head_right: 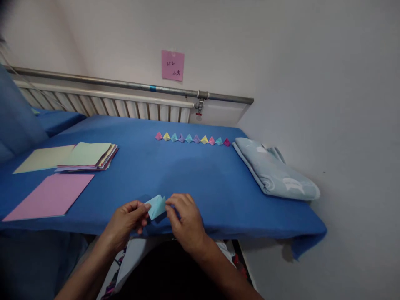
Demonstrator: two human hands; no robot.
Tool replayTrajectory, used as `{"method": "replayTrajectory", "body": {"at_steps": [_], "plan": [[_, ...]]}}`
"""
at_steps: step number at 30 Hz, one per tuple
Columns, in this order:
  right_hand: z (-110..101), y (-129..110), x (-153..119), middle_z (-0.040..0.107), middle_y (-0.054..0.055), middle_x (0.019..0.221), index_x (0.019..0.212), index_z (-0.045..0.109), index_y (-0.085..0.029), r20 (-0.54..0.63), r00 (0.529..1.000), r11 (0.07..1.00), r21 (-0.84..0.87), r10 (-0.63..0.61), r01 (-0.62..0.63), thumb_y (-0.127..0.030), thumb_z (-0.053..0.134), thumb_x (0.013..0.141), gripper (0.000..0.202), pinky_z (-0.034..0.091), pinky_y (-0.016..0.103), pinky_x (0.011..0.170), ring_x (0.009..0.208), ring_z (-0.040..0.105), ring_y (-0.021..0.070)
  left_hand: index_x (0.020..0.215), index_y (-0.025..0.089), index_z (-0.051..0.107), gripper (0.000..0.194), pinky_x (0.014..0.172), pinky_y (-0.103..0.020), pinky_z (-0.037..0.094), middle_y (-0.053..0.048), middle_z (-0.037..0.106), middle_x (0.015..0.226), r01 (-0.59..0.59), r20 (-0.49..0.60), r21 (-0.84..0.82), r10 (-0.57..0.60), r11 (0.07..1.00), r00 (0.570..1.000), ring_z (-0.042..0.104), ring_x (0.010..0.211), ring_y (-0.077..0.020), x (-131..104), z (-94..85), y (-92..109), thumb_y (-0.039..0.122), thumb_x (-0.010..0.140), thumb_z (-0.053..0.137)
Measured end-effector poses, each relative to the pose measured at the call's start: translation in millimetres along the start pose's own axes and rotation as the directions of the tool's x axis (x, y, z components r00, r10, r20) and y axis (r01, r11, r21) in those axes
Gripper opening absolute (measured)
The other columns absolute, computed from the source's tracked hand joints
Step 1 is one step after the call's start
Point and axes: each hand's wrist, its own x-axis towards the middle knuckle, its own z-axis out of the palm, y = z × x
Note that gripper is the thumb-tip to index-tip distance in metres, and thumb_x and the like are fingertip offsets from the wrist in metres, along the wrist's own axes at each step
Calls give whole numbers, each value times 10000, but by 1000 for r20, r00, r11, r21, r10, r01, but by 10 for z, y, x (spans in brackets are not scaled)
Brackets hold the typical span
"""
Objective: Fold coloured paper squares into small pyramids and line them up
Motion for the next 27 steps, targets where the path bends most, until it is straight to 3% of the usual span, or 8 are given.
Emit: {"method": "replayTrajectory", "body": {"at_steps": [3, 10, 12, 14, 16, 18, 19, 27], "plan": [[63, 50, -92, 646, 54, 991, 1004, 604, -204, 173, 971, 973, -132, -165, 189, -126, 525, 852, 188, 391, 357, 839, 925, 534, 201, 575, 197, 484, 356, 333, -193, 324, 72, 468, 394, 25, -40, 141, -19, 990, 999, 394, 314, -73, 28, 22, -69, 532, 661, 567], [250, 153, -213, 626, 70, 1053, 1092, 574, -192, 322, 931, 916, -295, -170, 270, -153, 548, 857, 240, 363, 376, 815, 946, 503, 223, 572, 217, 447, 264, 327, -215, 296, 63, 484, 432, 47, -82, 347, -19, 937, 996, 437, 319, -113, 9, -33, -124, 408, 736, 528], [252, 163, -213, 623, 68, 1076, 1100, 571, -195, 333, 925, 913, -290, -185, 287, -162, 545, 864, 240, 359, 376, 819, 960, 500, 223, 574, 212, 469, 239, 394, -231, 334, 56, 484, 442, -30, -121, 500, 104, 866, 987, 475, 380, -127, 10, -94, -117, 353, 731, 580], [246, 171, -212, 623, 69, 1094, 1107, 569, -199, 326, 925, 914, -284, -193, 291, -169, 548, 866, 244, 357, 379, 824, 970, 499, 226, 641, 204, 527, 160, 508, -268, 412, 23, 558, 544, -214, -79, 682, 362, 700, 929, 549, 514, -155, 11, -167, -127, 298, 757, 583], [243, 178, -211, 625, 69, 1096, 1106, 570, -202, 323, 926, 915, -279, -196, 291, -175, 543, 872, 237, 357, 381, 825, 971, 501, 226, 781, 201, 588, 85, 669, -325, 468, -27, 651, 743, -432, 83, 776, 604, 460, 793, 614, 722, -192, 9, -243, -159, 231, 815, 517], [246, 184, -213, 629, 69, 1085, 1099, 573, -203, 318, 927, 916, -274, -200, 292, -176, 532, 880, 225, 360, 382, 828, 967, 504, 223, 912, 210, 609, 185, 785, -367, 467, -53, 681, 918, -575, 239, 766, 705, 286, 668, 618, 900, -209, 4, -309, -206, 156, 854, 443], [250, 187, -215, 628, 70, 1083, 1095, 575, -203, 312, 929, 917, -274, -201, 290, -175, 530, 881, 221, 361, 383, 831, 968, 505, 222, 949, 216, 609, 224, 807, -375, 463, -56, 685, 957, -610, 289, 759, 720, 230, 631, 615, 940, -209, 1, -335, -232, 130, 864, 420], [260, 199, -218, 616, 73, 1103, 1064, 594, -216, 294, 938, 926, -270, -182, 265, -185, 546, 872, 200, 370, 396, 848, 998, 512, 229, 979, 209, 620, 160, 821, -381, 457, -47, 700, 980, -650, 387, 757, 754, 70, 531, 629, 938, -205, -7, -366, -361, 190, 894, 486]]}}
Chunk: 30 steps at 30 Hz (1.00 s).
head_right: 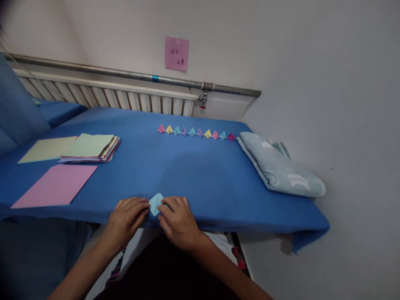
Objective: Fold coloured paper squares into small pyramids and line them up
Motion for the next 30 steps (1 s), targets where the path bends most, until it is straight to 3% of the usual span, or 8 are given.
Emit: {"method": "replayTrajectory", "body": {"at_steps": [11, 15, 25, 30], "plan": [[-53, -37, 31, 584, 99, 1159, 1062, 596, -190, -48, 995, 996, 10, 92, -92, -159, 625, 807, 258, 379, 390, 890, 1062, 502, 237, 1011, 218, 619, 169, 841, -404, 461, -67, 684, 1026, 3, 29, -10, -2, 1000, 1000, 617, 964, -221, 16, 65, -28, 253, 894, 502], [-60, -39, 45, 610, 82, 1115, 1072, 595, -205, -14, 994, 994, 1, 108, -108, -199, 626, 815, 259, 375, 394, 873, 1024, 524, 231, 1021, 220, 617, 173, 839, -397, 454, -66, 674, 1066, -19, 33, -29, 20, 999, 999, 602, 992, -220, 31, 86, -48, 248, 899, 498], [-105, -63, 112, 667, 40, 1046, 1019, 615, -224, 2, 966, 962, 87, 260, -259, -211, 675, 761, 265, 343, 386, 839, 972, 519, 233, 1090, 228, 604, 237, 858, -402, 422, -62, 669, 1073, -3, 155, -69, 13, 998, 988, 572, 1012, -224, 114, 8, -80, 314, 879, 539], [-139, -40, 143, 676, 30, 1024, 1007, 627, -232, 18, 961, 955, 104, 276, -276, -229, 656, 787, 222, 351, 356, 815, 945, 546, 207, 1069, 244, 621, 224, 825, -375, 416, -48, 677, 1047, -27, 176, -69, 39, 997, 984, 582, 969, -206, 163, -1, -122, 335, 893, 517]]}}
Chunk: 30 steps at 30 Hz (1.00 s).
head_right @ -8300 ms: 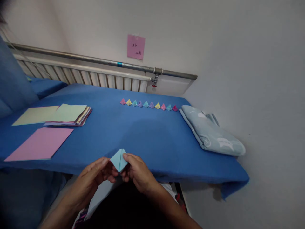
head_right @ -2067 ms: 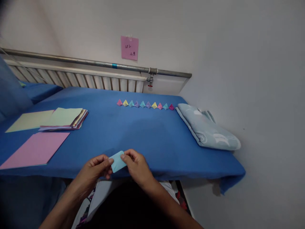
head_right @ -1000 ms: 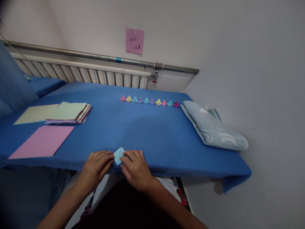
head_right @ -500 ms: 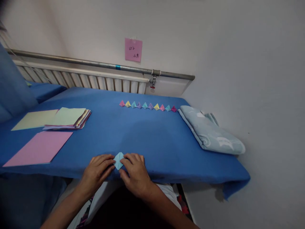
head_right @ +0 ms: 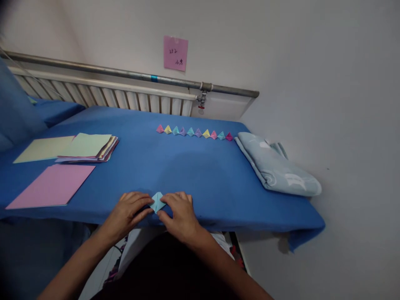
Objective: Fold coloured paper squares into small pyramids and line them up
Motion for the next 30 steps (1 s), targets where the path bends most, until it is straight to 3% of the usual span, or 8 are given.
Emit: {"method": "replayTrajectory", "body": {"at_steps": [11, 19, 30], "plan": [[8, 75, 8, 676, 17, 953, 999, 608, -220, 21, 1000, 999, -36, -15, 16, -150, 614, 831, 183, 356, 345, 801, 896, 543, 195, 998, 227, 636, 217, 803, -353, 403, -46, 685, 989, -14, -64, 45, 17, 999, 998, 588, 914, -189, 3, 44, 36, 287, 934, 437], [58, 103, -37, 661, 39, 1064, 1043, 602, -226, -2, 988, 983, -97, -154, 153, -117, 546, 867, 215, 359, 358, 806, 927, 531, 206, 1007, 206, 596, 160, 833, -375, 422, -59, 681, 994, -9, -115, 64, 16, 998, 993, 598, 943, -205, -25, 70, 101, 228, 903, 477], [107, 97, -22, 641, 43, 929, 918, 640, -225, -76, 992, 980, -175, -105, 91, -193, 522, 906, 123, 376, 335, 751, 843, 531, 190, 932, 216, 626, 170, 814, -376, 421, -55, 680, 978, 32, -127, 41, -27, 999, 992, 595, 929, -210, -10, 96, 100, 262, 915, 464]]}}
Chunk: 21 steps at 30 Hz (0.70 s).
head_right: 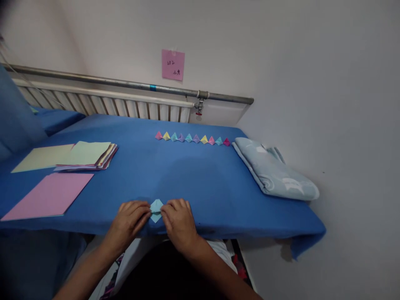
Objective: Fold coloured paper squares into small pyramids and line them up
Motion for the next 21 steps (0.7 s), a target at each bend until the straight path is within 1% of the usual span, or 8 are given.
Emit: {"method": "replayTrajectory", "body": {"at_steps": [4, 6, 10, 13, 18, 21], "plan": [[13, -1, 28, 629, 25, 840, 844, 623, -213, 17, 999, 999, 8, 33, -33, -188, 527, 900, 114, 376, 323, 729, 797, 525, 179, 878, 222, 627, 166, 782, -367, 409, -44, 670, 960, 74, 18, 2, -74, 997, 997, 570, 923, -215, 29, 21, -2, 284, 908, 476], [18, -5, 38, 623, 22, 827, 817, 607, -204, 4, 998, 998, 19, 60, -60, -179, 540, 889, 101, 378, 322, 734, 794, 521, 178, 851, 219, 625, 171, 779, -366, 403, -41, 662, 947, 99, 27, 9, -99, 995, 995, 558, 918, -216, 48, 34, -10, 291, 904, 479], [14, -20, 62, 611, 27, 851, 785, 581, -193, -13, 993, 992, 54, 116, -115, -164, 558, 866, 89, 392, 320, 759, 827, 525, 178, 832, 211, 622, 159, 766, -364, 397, -41, 651, 939, 123, 31, 10, -123, 992, 992, 549, 895, -216, 82, 53, -39, 295, 891, 501], [7, -26, 90, 607, 26, 855, 771, 572, -188, -4, 990, 987, 79, 143, -142, -143, 562, 850, 91, 401, 311, 767, 840, 535, 173, 813, 204, 619, 160, 766, -367, 391, -41, 648, 934, 141, 39, 30, -143, 989, 989, 542, 888, -217, 103, 63, -55, 295, 885, 509], [20, -28, 130, 602, 29, 822, 733, 554, -184, -1, 985, 984, 51, 172, -172, -126, 522, 852, 136, 399, 301, 753, 811, 534, 167, 767, 192, 603, 178, 748, -357, 382, -39, 648, 902, 164, 62, 66, -168, 984, 984, 542, 856, -215, 148, 69, -52, 291, 882, 511], [33, -30, 144, 596, 26, 803, 714, 542, -189, -5, 984, 984, 31, 177, -177, -151, 535, 840, 132, 391, 296, 739, 788, 523, 166, 764, 189, 598, 169, 756, -360, 378, -39, 648, 882, 183, 93, 97, -192, 978, 977, 543, 849, -216, 180, 60, -35, 282, 878, 514]]}}
